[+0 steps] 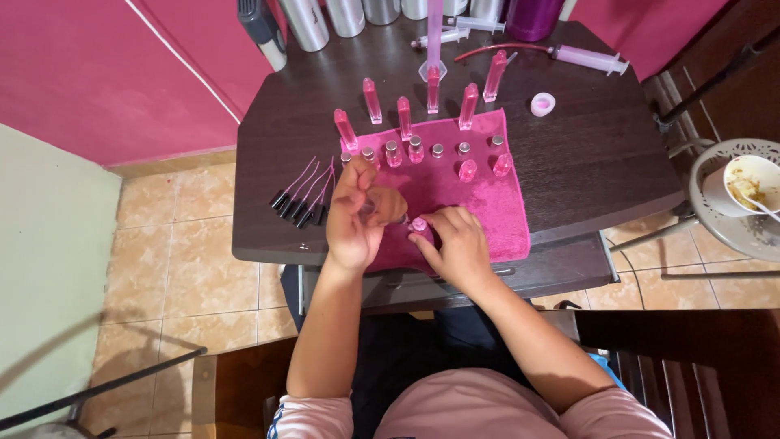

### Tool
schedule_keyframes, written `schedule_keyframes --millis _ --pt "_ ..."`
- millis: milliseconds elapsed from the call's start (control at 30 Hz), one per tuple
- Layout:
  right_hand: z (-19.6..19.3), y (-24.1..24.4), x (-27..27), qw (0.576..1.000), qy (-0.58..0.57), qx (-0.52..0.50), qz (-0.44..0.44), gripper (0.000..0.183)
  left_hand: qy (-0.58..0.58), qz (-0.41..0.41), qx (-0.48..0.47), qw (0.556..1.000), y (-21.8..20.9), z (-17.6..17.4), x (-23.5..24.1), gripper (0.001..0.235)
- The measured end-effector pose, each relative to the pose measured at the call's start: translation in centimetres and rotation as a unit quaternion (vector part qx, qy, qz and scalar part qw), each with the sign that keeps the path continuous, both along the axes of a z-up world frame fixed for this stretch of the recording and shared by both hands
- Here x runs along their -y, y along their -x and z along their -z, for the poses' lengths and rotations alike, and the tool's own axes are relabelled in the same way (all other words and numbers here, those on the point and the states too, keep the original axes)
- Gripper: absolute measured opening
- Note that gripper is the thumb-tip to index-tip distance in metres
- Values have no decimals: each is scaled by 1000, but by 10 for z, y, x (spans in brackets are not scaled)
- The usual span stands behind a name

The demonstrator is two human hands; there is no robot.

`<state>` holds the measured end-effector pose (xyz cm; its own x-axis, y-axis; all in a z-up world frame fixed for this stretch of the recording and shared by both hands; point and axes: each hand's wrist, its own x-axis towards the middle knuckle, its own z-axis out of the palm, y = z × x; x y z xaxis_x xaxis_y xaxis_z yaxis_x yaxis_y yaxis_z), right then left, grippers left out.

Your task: Filling small perfume sample vials with pink liquid using a plastic syringe

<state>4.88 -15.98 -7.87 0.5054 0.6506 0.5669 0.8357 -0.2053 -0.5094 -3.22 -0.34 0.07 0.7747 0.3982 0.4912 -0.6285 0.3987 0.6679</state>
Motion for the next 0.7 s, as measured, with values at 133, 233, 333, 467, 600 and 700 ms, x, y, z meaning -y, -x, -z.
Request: schedule_keyframes --millis 133,233,333,467,600,700 --pt "-7 0 2 1000 7 1 -15 30 -13 -16 63 998 21 -13 6 25" --pt "-9 1 1 1000 5 2 -21 30 -107 -145 168 969 43 5 5 41" --pt "-9 1 2 1000 1 -2 -24 30 -82 -201 163 962 65 30 10 32" --pt "-21 -1 4 999 -24 -14 -46 40 -292 -438 161 835 61 34 20 52" --pt "-27 -8 15 985 -95 -119 -84 49 -495 -482 155 706 54 47 16 44" --pt "-76 -27 48 991 -85 -94 -36 5 -567 -477 138 657 53 44 8 40"
